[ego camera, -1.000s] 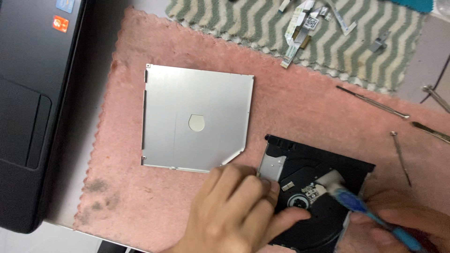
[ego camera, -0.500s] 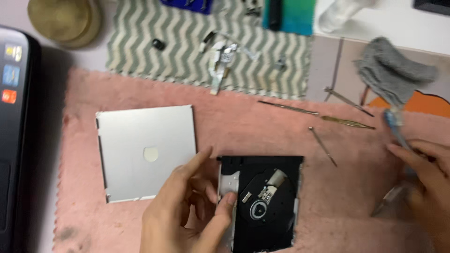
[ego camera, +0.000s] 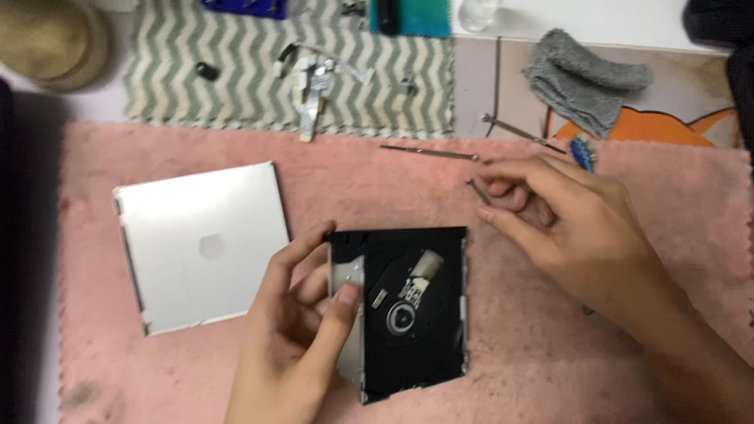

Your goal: The person disassembles a laptop optical drive by first removing screws from the metal casing using a screwdriver. They then separate the casing to reveal the internal mechanism and use a toothbrush and a small metal tool to clean and manipulate the internal components.

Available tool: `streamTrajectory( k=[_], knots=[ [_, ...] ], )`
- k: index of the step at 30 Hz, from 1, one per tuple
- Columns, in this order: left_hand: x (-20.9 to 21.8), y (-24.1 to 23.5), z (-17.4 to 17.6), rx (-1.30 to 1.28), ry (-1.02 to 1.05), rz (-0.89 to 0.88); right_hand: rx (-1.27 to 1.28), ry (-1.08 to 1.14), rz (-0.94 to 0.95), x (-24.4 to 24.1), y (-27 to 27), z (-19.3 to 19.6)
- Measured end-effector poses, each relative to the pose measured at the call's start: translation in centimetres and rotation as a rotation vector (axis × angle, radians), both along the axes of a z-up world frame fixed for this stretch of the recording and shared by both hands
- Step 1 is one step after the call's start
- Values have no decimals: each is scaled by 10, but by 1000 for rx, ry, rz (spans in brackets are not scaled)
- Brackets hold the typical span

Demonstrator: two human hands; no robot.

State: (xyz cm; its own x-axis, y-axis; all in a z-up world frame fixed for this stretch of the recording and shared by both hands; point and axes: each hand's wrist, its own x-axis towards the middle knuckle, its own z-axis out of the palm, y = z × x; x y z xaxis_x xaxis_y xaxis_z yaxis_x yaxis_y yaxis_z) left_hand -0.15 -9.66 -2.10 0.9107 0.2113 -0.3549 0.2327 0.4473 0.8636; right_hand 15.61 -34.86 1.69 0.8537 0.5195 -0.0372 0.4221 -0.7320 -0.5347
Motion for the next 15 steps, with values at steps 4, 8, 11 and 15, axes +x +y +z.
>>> streamTrajectory(
  k=[4,8,11,15],
  knots=[
    [-4,4,-8,-41,33,-17,-69,147,-55,6,10,1],
    [-7,3,-17,-213,-26,15,-169,207,-136,5,12,5],
    [-7,4,-11,-244,-16,11,-65,138,-82,-7,9,4],
    [-5,5,-6,-231,-14,-14,258,170,-84,-33,22,8]
  ],
)
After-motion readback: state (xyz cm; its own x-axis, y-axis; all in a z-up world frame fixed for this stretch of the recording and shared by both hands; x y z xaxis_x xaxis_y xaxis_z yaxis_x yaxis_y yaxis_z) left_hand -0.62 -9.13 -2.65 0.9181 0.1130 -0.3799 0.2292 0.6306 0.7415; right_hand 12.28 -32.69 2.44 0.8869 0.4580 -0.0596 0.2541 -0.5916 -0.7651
